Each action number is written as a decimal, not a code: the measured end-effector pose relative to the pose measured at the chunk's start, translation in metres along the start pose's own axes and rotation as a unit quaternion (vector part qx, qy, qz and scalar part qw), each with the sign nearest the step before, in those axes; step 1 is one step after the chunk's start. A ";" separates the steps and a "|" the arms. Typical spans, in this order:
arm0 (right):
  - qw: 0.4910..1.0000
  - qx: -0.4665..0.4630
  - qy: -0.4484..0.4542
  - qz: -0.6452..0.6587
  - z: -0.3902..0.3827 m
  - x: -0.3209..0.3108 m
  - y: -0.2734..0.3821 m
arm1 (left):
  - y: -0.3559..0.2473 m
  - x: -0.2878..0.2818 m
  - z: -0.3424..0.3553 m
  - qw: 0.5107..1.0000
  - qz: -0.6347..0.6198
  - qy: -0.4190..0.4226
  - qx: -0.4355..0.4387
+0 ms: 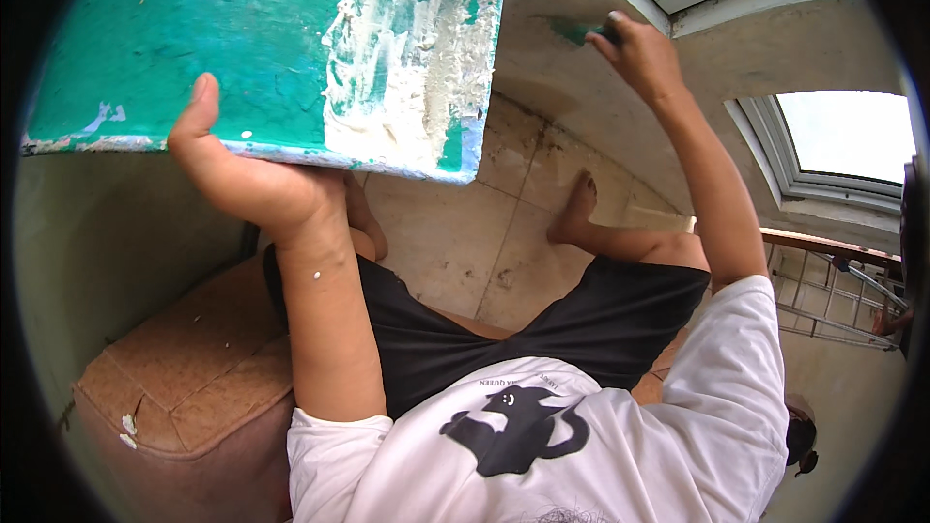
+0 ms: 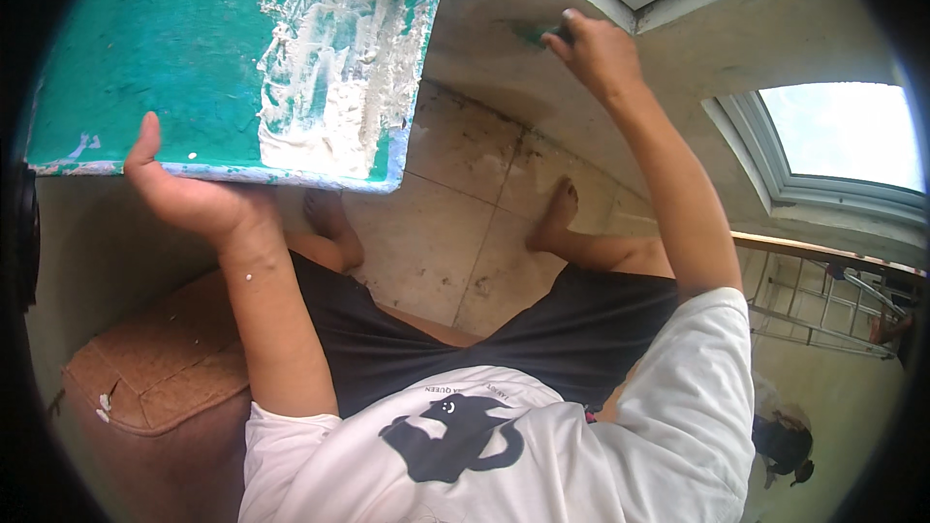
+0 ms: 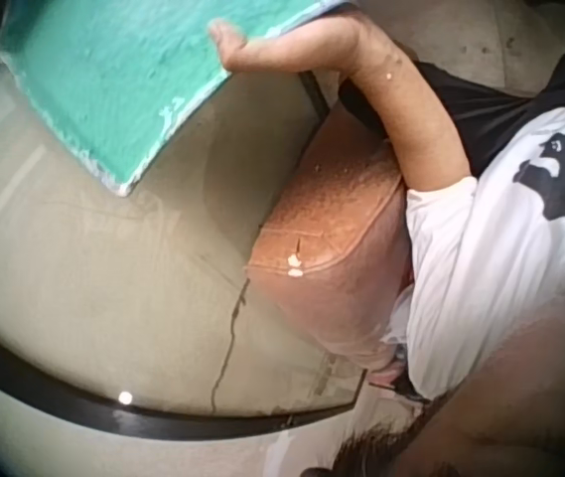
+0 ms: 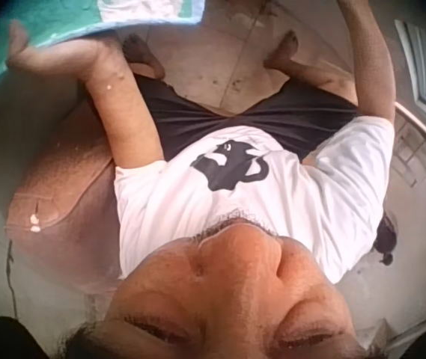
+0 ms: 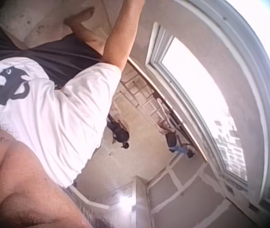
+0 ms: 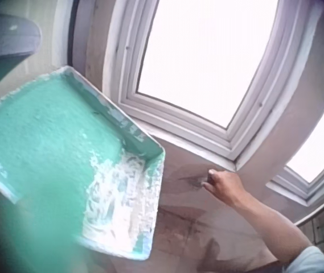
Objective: The person applies plaster to the wall around a window frame using a putty knife, taking paste from a handheld tray.
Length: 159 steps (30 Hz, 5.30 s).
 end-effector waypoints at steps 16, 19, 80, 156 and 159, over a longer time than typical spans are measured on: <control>0.994 -0.034 0.104 0.010 -0.039 0.077 0.012 | -0.001 0.001 -0.001 1.000 -0.009 0.014 -0.006; 0.994 -0.041 0.103 0.017 -0.050 0.128 0.010 | 0.002 0.002 -0.003 0.999 -0.023 0.025 -0.024; 0.731 0.190 0.230 0.613 -0.121 -0.106 0.111 | 0.000 -0.008 -0.025 0.983 0.013 0.174 -0.057; 0.938 0.192 0.036 0.286 0.024 0.121 0.014 | 0.007 -0.003 -0.008 0.993 0.039 0.023 0.108; 0.932 0.197 0.026 0.302 0.026 0.105 0.002 | 0.006 -0.002 -0.009 0.993 0.042 0.024 0.107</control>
Point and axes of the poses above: each hand's wrist, its own z-axis towards the middle knuckle, its own x-axis out of the palm, y = z × x, the point moved 6 cm from there along z, towards the middle knuckle, and after that the axes turned 3 degrees about x, right-handed, at the moved point
